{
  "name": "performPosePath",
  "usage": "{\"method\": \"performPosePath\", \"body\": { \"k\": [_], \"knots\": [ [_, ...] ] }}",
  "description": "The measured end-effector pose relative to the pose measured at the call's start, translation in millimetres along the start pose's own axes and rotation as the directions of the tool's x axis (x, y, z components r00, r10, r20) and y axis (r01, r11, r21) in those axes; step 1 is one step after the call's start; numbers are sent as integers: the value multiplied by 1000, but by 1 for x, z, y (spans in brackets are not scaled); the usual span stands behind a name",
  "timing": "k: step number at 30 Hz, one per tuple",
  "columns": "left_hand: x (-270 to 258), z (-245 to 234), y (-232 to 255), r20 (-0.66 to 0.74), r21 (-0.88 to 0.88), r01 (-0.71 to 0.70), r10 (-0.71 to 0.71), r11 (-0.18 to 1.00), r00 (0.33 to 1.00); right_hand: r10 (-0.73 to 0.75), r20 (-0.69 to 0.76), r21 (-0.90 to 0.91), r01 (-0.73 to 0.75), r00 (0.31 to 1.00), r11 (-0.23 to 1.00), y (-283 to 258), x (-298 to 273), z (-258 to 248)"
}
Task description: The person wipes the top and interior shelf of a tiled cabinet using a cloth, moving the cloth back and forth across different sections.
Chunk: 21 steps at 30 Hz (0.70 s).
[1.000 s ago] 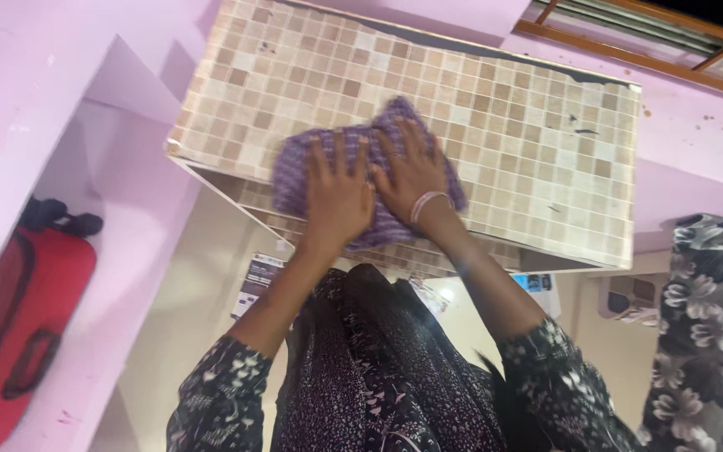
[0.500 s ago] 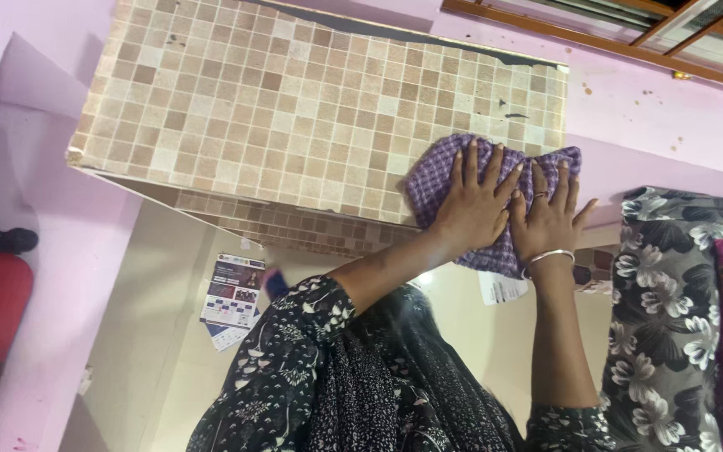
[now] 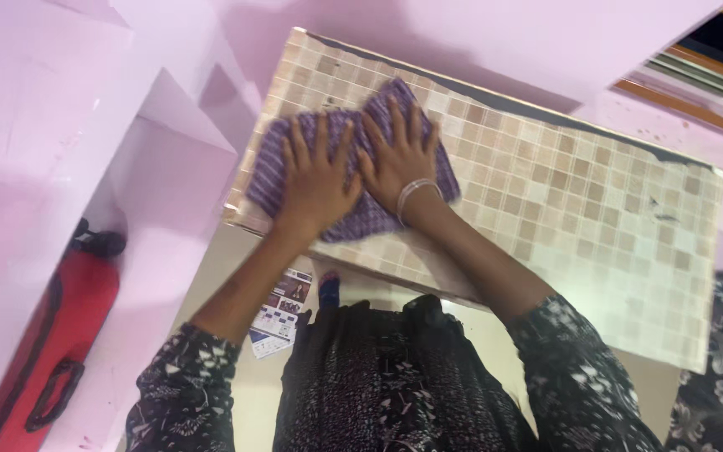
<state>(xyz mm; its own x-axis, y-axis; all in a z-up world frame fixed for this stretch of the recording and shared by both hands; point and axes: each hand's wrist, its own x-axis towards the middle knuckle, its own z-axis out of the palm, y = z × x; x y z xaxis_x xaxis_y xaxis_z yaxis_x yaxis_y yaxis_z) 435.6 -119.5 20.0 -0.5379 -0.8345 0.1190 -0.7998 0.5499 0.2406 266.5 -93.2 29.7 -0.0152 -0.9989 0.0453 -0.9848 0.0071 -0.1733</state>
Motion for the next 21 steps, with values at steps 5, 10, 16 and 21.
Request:
{"method": "performPosePath", "body": {
  "k": [5, 10, 16, 21],
  "knots": [
    [64, -3, -83, -81, -15, 28, -30, 999, 996, -23, -96, 88, 31, 995, 996, -38, 103, 7],
    [87, -4, -79, -114, 24, -35, 37, 999, 993, 43, -51, 110, -38, 998, 993, -34, 122, 5],
    [70, -3, -3, -30, 81, 7, -4, 997, 1000, -62, -42, 113, 67, 997, 991, 30, 67, -7],
    [80, 39, 127, 96, 12, -109, 108, 994, 990, 48, -31, 119, -44, 998, 992, 150, -22, -27]
  ]
}}
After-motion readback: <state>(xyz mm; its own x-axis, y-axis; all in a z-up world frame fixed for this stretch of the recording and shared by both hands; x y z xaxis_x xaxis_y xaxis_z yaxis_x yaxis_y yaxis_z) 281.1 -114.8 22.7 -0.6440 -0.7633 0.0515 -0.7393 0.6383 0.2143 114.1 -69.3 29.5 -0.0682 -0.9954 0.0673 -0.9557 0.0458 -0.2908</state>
